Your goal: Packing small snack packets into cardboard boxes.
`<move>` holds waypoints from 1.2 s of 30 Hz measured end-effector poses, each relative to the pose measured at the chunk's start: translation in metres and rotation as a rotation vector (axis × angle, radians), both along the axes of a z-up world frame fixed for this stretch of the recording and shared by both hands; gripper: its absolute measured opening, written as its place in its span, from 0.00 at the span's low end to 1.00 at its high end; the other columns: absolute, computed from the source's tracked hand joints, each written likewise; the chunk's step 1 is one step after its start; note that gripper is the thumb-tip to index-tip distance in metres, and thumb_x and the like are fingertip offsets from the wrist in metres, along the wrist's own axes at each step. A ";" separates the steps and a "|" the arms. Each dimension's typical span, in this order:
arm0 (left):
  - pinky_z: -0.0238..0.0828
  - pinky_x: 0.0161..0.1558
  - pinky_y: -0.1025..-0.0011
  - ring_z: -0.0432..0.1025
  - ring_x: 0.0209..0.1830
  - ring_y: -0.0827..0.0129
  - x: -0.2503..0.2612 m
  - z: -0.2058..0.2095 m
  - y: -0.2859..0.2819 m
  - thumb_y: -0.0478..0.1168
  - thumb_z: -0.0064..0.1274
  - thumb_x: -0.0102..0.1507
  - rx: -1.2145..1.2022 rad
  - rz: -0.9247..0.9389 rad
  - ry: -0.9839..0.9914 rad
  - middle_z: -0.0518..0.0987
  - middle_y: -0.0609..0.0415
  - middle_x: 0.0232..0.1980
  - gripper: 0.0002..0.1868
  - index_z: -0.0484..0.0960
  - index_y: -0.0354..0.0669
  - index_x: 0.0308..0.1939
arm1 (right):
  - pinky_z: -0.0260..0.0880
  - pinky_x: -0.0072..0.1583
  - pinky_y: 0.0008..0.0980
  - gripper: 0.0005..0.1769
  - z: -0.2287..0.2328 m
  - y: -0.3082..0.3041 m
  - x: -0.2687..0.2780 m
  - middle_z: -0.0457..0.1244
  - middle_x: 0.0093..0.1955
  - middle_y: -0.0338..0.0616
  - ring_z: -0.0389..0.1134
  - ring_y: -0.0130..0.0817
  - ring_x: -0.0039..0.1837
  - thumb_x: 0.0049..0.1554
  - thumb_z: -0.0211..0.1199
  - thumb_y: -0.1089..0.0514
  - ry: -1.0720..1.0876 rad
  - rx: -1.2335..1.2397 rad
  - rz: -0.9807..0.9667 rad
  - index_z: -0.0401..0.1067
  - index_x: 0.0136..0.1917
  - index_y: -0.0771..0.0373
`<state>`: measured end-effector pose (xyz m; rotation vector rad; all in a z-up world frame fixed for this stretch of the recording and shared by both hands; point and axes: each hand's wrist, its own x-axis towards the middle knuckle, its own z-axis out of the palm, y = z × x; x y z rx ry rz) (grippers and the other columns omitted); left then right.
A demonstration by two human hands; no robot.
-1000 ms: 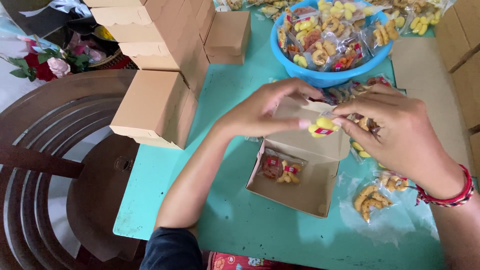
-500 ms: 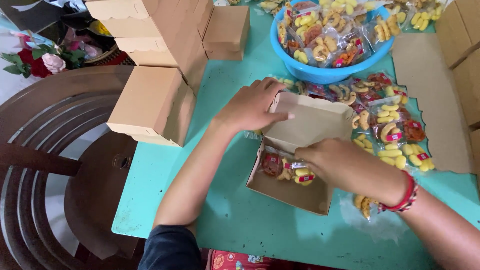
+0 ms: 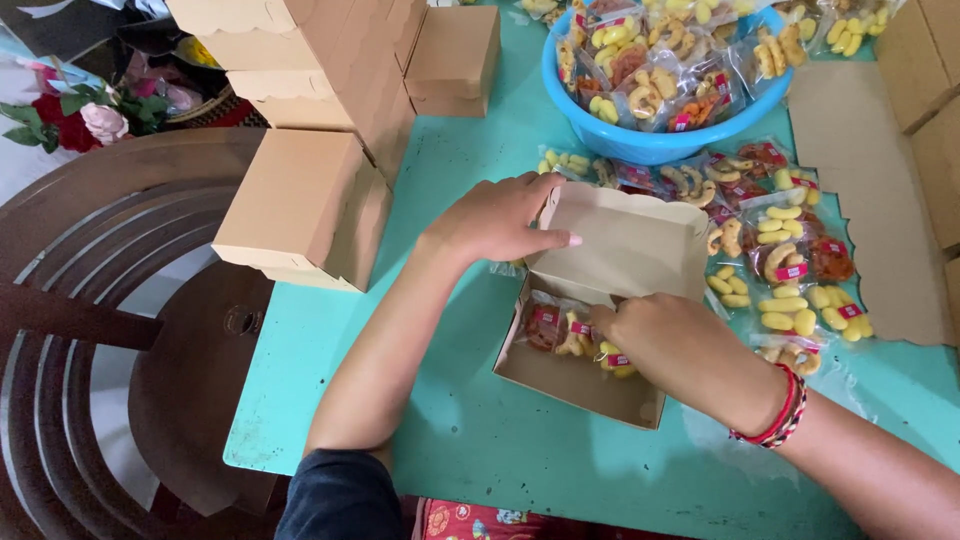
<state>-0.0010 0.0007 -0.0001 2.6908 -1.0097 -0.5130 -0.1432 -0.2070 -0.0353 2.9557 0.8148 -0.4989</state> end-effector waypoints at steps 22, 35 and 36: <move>0.67 0.63 0.43 0.72 0.66 0.44 -0.012 0.017 0.002 0.66 0.45 0.66 0.064 0.024 0.061 0.72 0.36 0.69 0.45 0.59 0.39 0.77 | 0.79 0.52 0.41 0.22 -0.003 0.014 -0.004 0.63 0.53 0.48 0.71 0.46 0.57 0.54 0.70 0.57 0.004 -0.059 0.100 0.70 0.58 0.68; 0.65 0.64 0.43 0.71 0.67 0.45 -0.010 0.014 0.000 0.65 0.45 0.66 0.088 0.013 0.057 0.72 0.36 0.70 0.46 0.58 0.38 0.77 | 0.78 0.47 0.37 0.14 -0.012 0.009 -0.007 0.66 0.44 0.47 0.73 0.43 0.50 0.56 0.66 0.55 -0.041 -0.076 0.054 0.73 0.49 0.68; 0.65 0.64 0.43 0.71 0.67 0.44 -0.009 0.013 0.001 0.66 0.45 0.66 0.088 0.013 0.062 0.72 0.35 0.70 0.46 0.57 0.37 0.77 | 0.78 0.47 0.38 0.14 -0.002 0.012 -0.009 0.67 0.44 0.48 0.73 0.43 0.50 0.56 0.67 0.55 -0.038 -0.078 0.055 0.74 0.48 0.68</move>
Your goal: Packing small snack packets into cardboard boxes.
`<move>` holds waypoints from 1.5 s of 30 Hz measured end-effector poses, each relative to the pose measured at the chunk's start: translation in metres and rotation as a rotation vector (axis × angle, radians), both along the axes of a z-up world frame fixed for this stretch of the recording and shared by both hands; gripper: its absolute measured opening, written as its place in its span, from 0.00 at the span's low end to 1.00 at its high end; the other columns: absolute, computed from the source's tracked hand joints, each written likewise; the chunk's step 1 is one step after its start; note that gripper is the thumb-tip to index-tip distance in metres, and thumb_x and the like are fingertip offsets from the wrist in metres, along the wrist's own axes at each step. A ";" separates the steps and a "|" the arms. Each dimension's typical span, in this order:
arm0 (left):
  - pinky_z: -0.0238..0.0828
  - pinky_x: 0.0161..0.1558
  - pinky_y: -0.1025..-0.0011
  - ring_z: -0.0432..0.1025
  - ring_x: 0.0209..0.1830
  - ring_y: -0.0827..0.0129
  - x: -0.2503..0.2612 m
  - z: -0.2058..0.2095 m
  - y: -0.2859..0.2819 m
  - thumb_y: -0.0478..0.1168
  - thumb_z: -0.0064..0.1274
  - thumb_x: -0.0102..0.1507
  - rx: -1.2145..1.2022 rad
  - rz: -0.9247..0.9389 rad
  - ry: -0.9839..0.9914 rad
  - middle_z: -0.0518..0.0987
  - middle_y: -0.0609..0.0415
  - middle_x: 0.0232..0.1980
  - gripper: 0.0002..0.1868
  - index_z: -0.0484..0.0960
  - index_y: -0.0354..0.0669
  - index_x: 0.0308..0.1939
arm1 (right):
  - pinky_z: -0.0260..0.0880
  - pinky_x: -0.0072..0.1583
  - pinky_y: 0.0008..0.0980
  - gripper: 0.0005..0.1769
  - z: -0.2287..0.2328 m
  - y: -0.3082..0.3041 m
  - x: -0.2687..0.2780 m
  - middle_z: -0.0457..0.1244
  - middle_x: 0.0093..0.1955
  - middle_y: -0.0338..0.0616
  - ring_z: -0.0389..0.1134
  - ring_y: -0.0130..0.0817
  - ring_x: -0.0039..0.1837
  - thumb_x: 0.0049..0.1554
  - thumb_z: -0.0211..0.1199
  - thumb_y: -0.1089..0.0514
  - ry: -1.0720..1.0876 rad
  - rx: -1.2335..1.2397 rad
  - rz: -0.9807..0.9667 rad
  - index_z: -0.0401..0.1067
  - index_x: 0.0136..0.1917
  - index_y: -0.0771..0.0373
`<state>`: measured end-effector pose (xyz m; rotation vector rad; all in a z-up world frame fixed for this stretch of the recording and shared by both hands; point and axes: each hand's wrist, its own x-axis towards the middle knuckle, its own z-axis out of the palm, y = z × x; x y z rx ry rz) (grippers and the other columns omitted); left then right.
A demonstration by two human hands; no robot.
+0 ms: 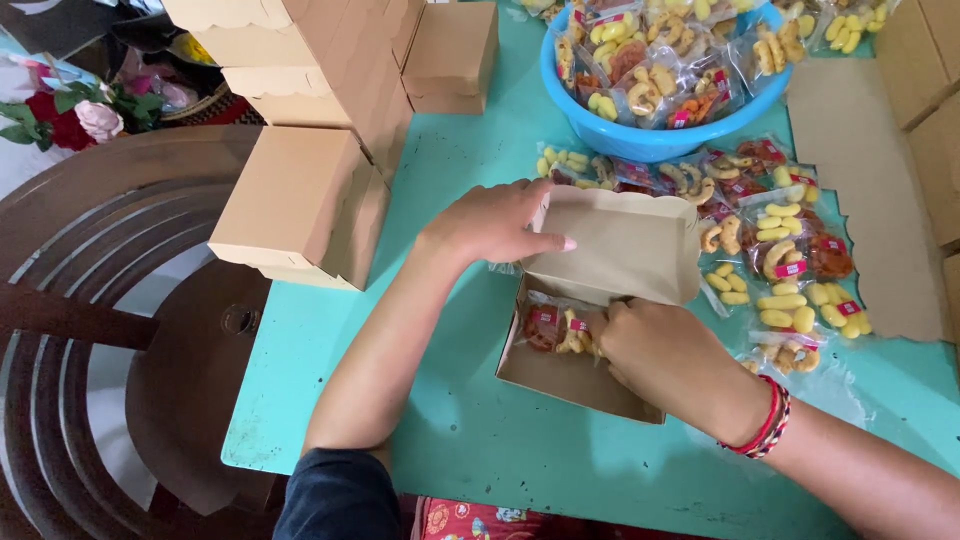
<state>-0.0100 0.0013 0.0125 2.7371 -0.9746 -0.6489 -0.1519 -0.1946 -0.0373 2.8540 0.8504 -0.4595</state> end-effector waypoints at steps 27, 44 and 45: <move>0.67 0.63 0.41 0.71 0.69 0.46 -0.006 0.013 -0.003 0.72 0.39 0.66 0.056 0.007 0.021 0.70 0.35 0.72 0.49 0.60 0.35 0.75 | 0.68 0.39 0.29 0.04 -0.036 0.002 -0.009 0.63 0.38 0.33 0.70 0.32 0.42 0.57 0.64 0.60 -0.330 -0.213 0.044 0.70 0.44 0.53; 0.63 0.66 0.40 0.68 0.71 0.44 -0.002 0.008 -0.004 0.72 0.38 0.66 0.054 0.002 0.040 0.68 0.34 0.74 0.51 0.56 0.32 0.77 | 0.75 0.48 0.26 0.13 -0.028 0.014 -0.009 0.66 0.50 0.35 0.72 0.29 0.52 0.61 0.62 0.56 -0.180 -0.237 -0.039 0.67 0.59 0.50; 0.62 0.67 0.39 0.67 0.72 0.44 -0.005 0.013 -0.004 0.70 0.39 0.66 0.056 -0.003 0.047 0.67 0.34 0.74 0.51 0.55 0.32 0.78 | 0.75 0.47 0.28 0.14 -0.029 0.013 -0.009 0.66 0.51 0.34 0.72 0.31 0.54 0.61 0.62 0.56 -0.179 -0.260 -0.028 0.65 0.60 0.49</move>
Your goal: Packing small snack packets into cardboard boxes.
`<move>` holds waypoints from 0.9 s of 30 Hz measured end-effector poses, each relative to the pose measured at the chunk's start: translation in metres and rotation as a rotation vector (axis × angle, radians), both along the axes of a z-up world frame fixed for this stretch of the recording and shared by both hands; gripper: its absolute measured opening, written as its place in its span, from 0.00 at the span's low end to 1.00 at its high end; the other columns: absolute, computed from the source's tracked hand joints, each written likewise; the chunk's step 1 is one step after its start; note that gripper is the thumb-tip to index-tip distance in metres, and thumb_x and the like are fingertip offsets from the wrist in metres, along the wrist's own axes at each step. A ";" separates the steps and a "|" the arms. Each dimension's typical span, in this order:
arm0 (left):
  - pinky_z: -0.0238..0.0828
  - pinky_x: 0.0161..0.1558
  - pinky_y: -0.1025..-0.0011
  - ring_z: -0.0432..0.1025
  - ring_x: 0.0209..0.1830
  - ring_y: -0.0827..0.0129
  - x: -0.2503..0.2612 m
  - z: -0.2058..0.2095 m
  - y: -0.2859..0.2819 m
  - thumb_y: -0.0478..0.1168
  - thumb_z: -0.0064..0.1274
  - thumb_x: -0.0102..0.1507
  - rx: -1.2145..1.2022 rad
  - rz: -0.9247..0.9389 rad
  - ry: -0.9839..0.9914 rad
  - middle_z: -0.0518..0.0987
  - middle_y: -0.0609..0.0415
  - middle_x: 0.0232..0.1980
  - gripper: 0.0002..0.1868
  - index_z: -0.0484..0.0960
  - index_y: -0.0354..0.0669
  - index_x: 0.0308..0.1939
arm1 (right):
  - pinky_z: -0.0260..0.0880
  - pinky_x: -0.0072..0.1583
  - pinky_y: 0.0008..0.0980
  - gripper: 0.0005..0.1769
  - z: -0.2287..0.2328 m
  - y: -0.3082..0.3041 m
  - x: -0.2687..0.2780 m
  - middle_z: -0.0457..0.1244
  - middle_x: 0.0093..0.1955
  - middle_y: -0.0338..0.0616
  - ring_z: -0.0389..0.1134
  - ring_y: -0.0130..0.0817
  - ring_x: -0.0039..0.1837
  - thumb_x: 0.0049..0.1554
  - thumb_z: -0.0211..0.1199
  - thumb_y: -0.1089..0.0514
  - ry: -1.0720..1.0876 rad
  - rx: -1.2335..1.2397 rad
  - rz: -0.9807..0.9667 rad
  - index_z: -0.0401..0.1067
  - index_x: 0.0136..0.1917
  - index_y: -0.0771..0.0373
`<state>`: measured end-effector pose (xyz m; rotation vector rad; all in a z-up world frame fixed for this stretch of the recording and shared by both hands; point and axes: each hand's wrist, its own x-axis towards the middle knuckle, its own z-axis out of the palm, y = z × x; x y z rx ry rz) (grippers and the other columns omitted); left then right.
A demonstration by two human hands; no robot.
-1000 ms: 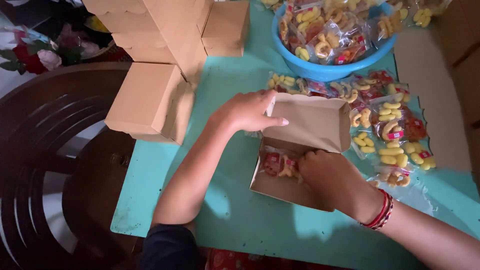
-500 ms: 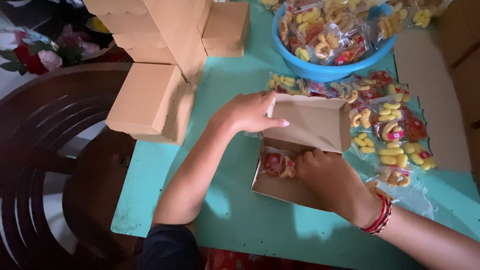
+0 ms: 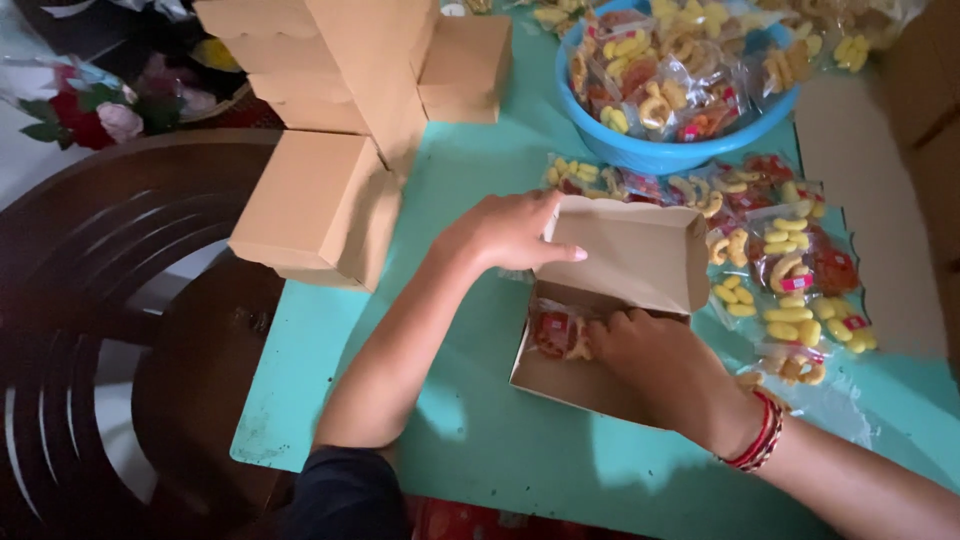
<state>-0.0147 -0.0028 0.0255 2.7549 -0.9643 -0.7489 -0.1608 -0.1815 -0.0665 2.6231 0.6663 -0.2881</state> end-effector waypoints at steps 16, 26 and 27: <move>0.60 0.25 0.62 0.74 0.28 0.55 -0.043 -0.006 0.037 0.65 0.50 0.60 -0.260 0.228 -0.096 0.80 0.50 0.35 0.58 0.36 0.48 0.84 | 0.76 0.44 0.36 0.26 0.043 -0.073 0.014 0.72 0.41 0.34 0.76 0.33 0.39 0.47 0.73 0.46 -0.211 0.670 -0.015 0.74 0.58 0.50; 0.68 0.35 0.72 0.72 0.34 0.74 -0.076 -0.082 0.046 0.64 0.41 0.65 -0.968 0.451 -0.088 0.80 0.60 0.56 0.36 0.69 0.49 0.71 | 0.62 0.41 0.36 0.20 0.013 -0.077 0.001 0.69 0.37 0.47 0.65 0.37 0.36 0.67 0.61 0.44 -0.305 1.079 -0.647 0.69 0.46 0.63; 0.69 0.33 0.71 0.72 0.34 0.74 -0.082 -0.085 0.045 0.64 0.39 0.65 -0.991 0.430 -0.103 0.80 0.62 0.51 0.37 0.69 0.46 0.71 | 0.63 0.41 0.35 0.24 0.020 -0.072 -0.001 0.72 0.35 0.46 0.68 0.36 0.36 0.67 0.58 0.39 -0.235 1.024 -0.733 0.72 0.42 0.61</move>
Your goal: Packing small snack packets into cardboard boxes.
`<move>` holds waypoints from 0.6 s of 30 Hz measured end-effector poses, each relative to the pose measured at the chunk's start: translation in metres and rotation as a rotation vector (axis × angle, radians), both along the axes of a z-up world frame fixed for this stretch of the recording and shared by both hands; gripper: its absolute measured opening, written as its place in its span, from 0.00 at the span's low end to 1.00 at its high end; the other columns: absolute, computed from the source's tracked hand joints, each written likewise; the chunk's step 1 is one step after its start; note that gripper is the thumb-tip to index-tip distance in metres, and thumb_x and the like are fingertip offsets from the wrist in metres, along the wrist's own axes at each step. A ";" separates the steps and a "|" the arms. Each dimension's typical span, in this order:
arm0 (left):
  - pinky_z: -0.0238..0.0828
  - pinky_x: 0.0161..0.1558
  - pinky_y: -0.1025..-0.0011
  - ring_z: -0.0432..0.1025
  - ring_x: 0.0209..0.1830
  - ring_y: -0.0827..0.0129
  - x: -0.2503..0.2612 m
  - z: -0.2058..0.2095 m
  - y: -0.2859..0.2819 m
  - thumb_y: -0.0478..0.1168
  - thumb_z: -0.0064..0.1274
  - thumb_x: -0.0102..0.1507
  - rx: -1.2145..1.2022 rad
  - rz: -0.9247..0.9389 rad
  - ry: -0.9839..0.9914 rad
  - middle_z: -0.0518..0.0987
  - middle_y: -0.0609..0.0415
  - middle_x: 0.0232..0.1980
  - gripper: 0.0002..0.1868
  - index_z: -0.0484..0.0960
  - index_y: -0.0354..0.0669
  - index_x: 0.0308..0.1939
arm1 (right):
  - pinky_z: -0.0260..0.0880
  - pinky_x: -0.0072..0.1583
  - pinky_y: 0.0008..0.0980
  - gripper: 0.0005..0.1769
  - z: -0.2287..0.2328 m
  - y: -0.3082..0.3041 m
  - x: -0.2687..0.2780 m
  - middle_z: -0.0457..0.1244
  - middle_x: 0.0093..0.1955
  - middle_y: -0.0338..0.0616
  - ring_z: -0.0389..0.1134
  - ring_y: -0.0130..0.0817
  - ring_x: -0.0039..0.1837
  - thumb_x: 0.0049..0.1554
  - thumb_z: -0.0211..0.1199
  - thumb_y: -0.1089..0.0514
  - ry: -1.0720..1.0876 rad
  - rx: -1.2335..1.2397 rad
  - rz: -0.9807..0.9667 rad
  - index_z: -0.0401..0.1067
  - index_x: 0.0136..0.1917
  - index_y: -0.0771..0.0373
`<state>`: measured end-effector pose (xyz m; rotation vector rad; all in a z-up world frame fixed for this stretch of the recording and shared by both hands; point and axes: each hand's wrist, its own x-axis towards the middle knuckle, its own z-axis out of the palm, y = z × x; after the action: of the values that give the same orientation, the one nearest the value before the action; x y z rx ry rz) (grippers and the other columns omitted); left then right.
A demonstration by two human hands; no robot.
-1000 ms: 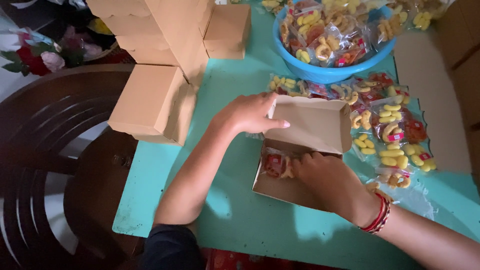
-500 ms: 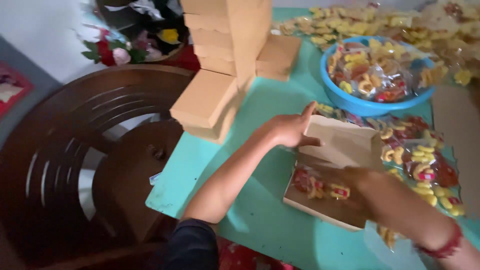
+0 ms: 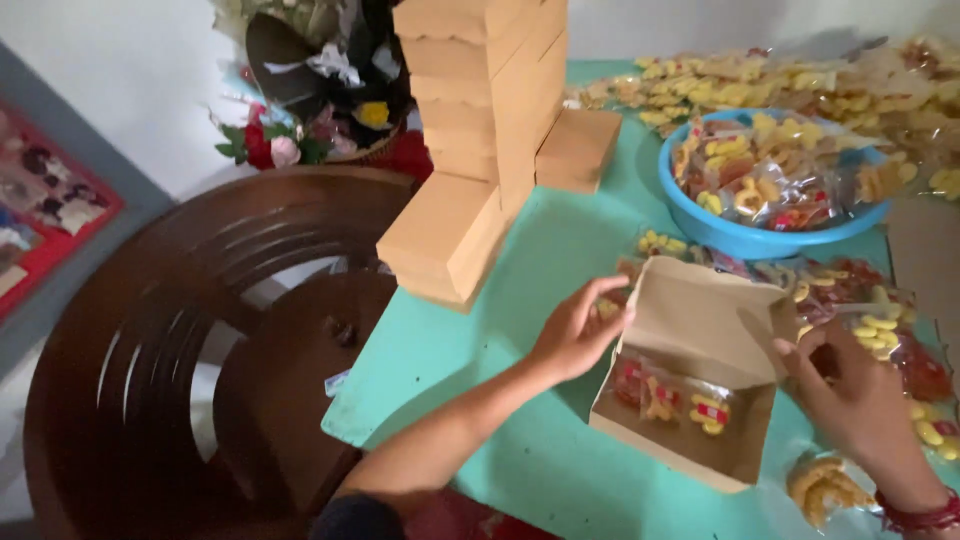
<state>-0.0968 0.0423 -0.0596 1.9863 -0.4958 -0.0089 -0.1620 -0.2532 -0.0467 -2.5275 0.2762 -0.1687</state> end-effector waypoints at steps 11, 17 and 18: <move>0.62 0.31 0.71 0.65 0.23 0.74 0.005 -0.037 -0.007 0.58 0.48 0.66 -0.077 -0.062 0.010 0.73 0.59 0.38 0.35 0.66 0.48 0.74 | 0.55 0.40 0.34 0.16 -0.035 -0.019 0.009 0.64 0.31 0.44 0.60 0.34 0.35 0.66 0.55 0.45 -0.148 0.200 0.082 0.68 0.47 0.60; 0.69 0.41 0.69 0.72 0.38 0.69 0.015 -0.065 -0.008 0.51 0.44 0.70 -0.311 -0.054 -0.037 0.81 0.52 0.47 0.28 0.66 0.41 0.71 | 0.51 0.32 0.31 0.19 -0.041 -0.023 0.007 0.59 0.26 0.38 0.56 0.29 0.26 0.65 0.49 0.43 -0.300 0.131 0.217 0.69 0.44 0.58; 0.71 0.51 0.66 0.77 0.48 0.64 0.018 -0.072 -0.006 0.57 0.42 0.71 -0.305 0.001 -0.038 0.82 0.52 0.49 0.31 0.66 0.39 0.70 | 0.51 0.31 0.31 0.20 -0.043 -0.023 0.007 0.57 0.25 0.38 0.56 0.30 0.25 0.64 0.47 0.42 -0.303 0.095 0.240 0.69 0.44 0.59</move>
<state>-0.0787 0.0365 -0.1319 1.6909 -0.4896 0.1001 -0.1550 -0.2759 -0.0897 -2.3752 -0.1359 -0.4268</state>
